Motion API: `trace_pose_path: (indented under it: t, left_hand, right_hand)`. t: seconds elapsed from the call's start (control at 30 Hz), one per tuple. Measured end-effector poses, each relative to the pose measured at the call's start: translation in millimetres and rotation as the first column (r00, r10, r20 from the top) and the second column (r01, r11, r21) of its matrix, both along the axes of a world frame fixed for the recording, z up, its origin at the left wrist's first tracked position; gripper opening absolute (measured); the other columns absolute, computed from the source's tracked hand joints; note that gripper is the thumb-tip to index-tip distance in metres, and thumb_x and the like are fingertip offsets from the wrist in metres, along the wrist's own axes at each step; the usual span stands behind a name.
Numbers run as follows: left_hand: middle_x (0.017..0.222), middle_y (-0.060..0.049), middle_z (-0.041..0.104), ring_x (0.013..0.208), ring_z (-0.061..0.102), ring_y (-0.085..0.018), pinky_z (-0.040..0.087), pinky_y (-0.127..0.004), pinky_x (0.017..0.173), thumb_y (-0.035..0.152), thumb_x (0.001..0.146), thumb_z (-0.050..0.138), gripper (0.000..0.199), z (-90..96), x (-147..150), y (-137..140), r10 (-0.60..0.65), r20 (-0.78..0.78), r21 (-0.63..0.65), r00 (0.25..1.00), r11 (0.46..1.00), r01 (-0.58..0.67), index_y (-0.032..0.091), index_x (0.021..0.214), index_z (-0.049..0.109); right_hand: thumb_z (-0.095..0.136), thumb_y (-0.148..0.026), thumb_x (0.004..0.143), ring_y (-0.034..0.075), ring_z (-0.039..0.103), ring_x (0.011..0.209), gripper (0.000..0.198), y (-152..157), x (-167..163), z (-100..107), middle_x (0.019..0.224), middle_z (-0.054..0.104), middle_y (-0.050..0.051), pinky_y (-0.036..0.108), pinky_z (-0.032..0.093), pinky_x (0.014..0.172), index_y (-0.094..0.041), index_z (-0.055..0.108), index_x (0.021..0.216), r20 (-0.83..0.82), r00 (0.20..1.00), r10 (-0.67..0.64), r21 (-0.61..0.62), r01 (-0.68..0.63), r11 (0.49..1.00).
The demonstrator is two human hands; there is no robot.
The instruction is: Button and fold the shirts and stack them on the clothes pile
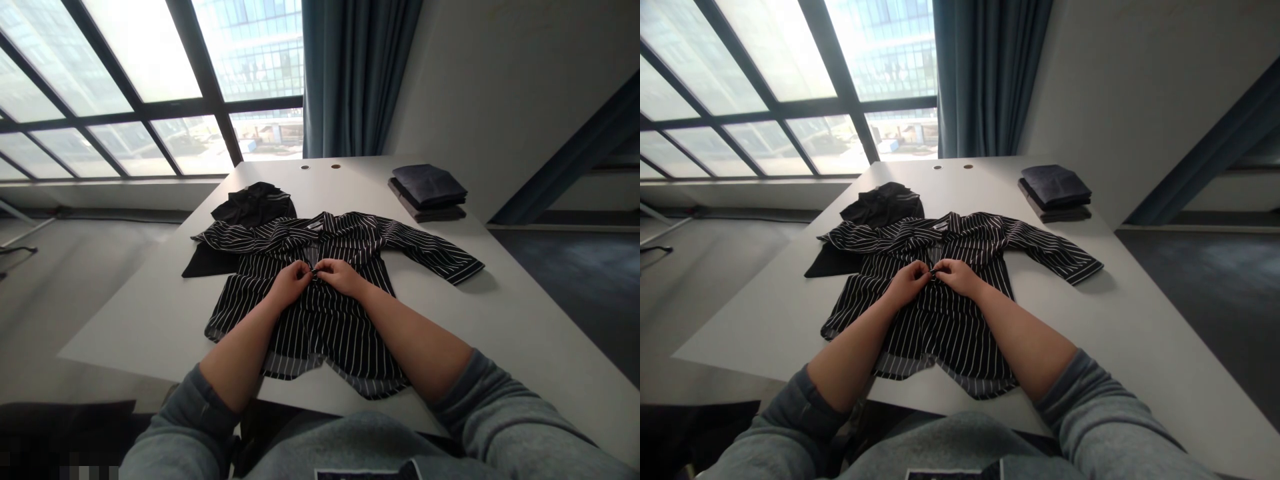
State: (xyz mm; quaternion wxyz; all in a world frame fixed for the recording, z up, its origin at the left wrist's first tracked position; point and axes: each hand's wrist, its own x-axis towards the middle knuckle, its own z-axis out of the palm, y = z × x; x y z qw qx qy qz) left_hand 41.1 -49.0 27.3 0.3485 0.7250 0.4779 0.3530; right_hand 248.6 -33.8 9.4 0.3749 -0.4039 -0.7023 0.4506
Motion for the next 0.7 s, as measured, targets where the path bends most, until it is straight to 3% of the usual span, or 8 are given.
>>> trace_pose_path:
  t: [0.3, 0.37, 0.53, 0.7]
  left_hand:
    - [0.077, 0.003, 0.064, 0.069, 0.056, -0.014, 0.042, -0.028, 0.067, 0.025, 0.085, 0.064, 0.008, -0.4, 0.6, -0.7, 0.019, -0.025, 0.014, 1.0, 1.0, -0.019, 0.021, 0.08, 0.059]
    - [0.081, 0.002, 0.066, 0.072, 0.058, -0.015, 0.044, -0.028, 0.07, 0.024, 0.086, 0.063, 0.003, 0.7, 0.2, -2.2, -0.001, -0.033, 0.05, 0.999, 0.999, 0.003, 0.022, 0.086, 0.061]
    - [0.094, -0.001, 0.074, 0.085, 0.067, -0.019, 0.05, -0.032, 0.081, 0.03, 0.089, 0.067, 0.014, 3.9, 1.0, -4.0, -0.034, 0.005, 0.069, 0.999, 0.997, 0.034, 0.023, 0.102, 0.068]
    - [0.095, -0.004, 0.078, 0.09, 0.072, -0.021, 0.054, -0.035, 0.086, 0.029, 0.086, 0.073, 0.016, 1.0, 0.9, 1.6, 0.013, 0.076, -0.041, 0.997, 0.999, -0.01, 0.021, 0.1, 0.074]
  right_hand:
    - [0.064, -0.026, 0.085, 0.018, 0.067, 0.087, 0.017, 0.1, -0.4, -0.7, 0.094, 0.073, 0.003, 0.033, 0.052, 0.087, -0.018, 0.071, 0.099, 0.033, 0.999, 0.008, 0.036, -0.009, 0.999]
    - [0.064, -0.027, 0.085, 0.017, 0.066, 0.084, 0.016, -1.7, -1.7, 0.6, 0.093, 0.073, 0.003, 0.032, 0.052, 0.084, -0.018, 0.071, 0.097, 0.025, 0.999, -0.035, 0.055, 0.034, 0.998]
    - [0.067, -0.034, 0.085, 0.016, 0.064, 0.081, 0.017, -6.5, -5.2, 4.4, 0.089, 0.071, 0.002, 0.031, 0.052, 0.08, -0.019, 0.07, 0.091, -0.007, 0.996, -0.088, 0.106, 0.089, 0.99]
    - [0.068, -0.033, 0.085, 0.017, 0.065, 0.084, 0.018, -7.9, -5.0, 5.5, 0.093, 0.073, 0.003, 0.031, 0.052, 0.082, -0.019, 0.072, 0.095, -0.028, 0.994, -0.102, 0.145, 0.105, 0.984]
